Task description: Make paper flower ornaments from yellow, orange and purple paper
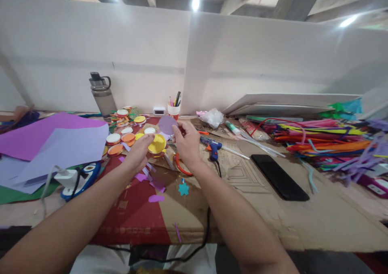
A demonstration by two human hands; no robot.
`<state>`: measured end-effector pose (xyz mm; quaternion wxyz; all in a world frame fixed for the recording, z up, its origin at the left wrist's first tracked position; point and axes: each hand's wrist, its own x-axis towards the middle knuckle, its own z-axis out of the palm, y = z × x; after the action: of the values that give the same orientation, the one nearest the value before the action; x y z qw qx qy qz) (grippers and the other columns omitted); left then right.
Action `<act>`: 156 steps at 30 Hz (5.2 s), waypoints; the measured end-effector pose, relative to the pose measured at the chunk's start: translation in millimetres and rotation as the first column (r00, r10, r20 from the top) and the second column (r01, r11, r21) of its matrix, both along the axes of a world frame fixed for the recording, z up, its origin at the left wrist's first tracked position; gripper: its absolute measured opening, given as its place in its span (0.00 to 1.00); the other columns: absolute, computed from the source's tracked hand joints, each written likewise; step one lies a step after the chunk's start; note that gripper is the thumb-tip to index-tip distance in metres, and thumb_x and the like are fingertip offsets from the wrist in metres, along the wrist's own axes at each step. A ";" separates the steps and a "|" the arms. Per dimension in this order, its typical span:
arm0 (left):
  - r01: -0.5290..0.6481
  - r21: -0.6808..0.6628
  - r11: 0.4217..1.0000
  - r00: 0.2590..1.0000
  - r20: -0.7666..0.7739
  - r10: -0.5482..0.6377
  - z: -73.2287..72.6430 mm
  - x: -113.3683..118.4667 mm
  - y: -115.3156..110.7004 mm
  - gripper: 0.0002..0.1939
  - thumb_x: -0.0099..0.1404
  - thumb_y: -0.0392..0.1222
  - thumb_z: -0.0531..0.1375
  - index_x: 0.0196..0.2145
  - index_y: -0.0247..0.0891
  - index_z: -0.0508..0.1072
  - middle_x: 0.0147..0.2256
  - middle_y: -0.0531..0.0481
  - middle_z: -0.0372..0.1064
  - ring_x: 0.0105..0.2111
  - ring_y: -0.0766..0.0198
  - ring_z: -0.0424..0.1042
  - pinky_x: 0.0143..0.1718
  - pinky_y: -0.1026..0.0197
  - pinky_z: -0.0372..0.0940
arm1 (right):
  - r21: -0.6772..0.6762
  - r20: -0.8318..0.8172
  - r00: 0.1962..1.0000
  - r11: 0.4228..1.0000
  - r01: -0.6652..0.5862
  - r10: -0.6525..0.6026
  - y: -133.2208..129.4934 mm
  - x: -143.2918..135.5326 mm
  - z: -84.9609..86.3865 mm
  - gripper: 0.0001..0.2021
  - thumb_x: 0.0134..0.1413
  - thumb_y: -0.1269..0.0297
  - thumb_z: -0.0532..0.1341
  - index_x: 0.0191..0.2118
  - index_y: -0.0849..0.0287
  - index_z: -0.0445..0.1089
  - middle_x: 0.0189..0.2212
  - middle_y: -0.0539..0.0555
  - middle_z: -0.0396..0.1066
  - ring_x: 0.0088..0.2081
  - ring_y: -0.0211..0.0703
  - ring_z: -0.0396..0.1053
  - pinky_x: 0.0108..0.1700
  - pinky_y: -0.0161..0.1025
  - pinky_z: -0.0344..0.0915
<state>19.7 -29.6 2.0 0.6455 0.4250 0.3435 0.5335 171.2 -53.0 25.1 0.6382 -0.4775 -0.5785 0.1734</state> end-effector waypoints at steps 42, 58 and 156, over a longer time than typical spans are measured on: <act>-0.146 0.384 0.912 0.557 -0.729 0.397 -0.3 -44.6 45.3 0.08 0.46 0.27 0.64 0.22 0.40 0.76 0.27 0.48 0.73 0.34 0.55 0.70 0.45 0.57 0.61 | -0.302 -0.103 0.976 0.929 -0.213 0.191 14.4 3.9 -10.8 0.09 0.51 0.58 0.59 0.32 0.59 0.72 0.17 0.46 0.62 0.19 0.33 0.57 0.20 0.32 0.55; 0.182 0.155 0.971 0.950 -0.281 -0.133 -3.1 -15.7 21.7 0.17 0.51 0.50 0.68 0.32 0.34 0.75 0.27 0.50 0.69 0.22 0.70 0.63 0.23 0.67 0.56 | -0.341 -0.078 0.952 0.889 -0.306 0.297 8.9 -11.3 -13.1 0.09 0.54 0.59 0.58 0.35 0.59 0.71 0.22 0.46 0.65 0.19 0.31 0.57 0.21 0.31 0.55; 0.021 0.145 0.989 0.952 -0.306 0.025 0.1 -14.3 17.8 0.26 0.47 0.39 0.66 0.46 0.41 0.72 0.28 0.53 0.69 0.22 0.69 0.67 0.21 0.68 0.61 | -0.482 0.005 0.928 0.814 -0.324 0.373 10.7 2.5 -13.1 0.07 0.47 0.61 0.61 0.28 0.60 0.68 0.21 0.46 0.64 0.23 0.33 0.59 0.26 0.31 0.56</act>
<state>5.4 -11.9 2.0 0.5509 0.5484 0.4000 0.4855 173.8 -42.3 11.9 0.4301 -0.5123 -0.6272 0.3990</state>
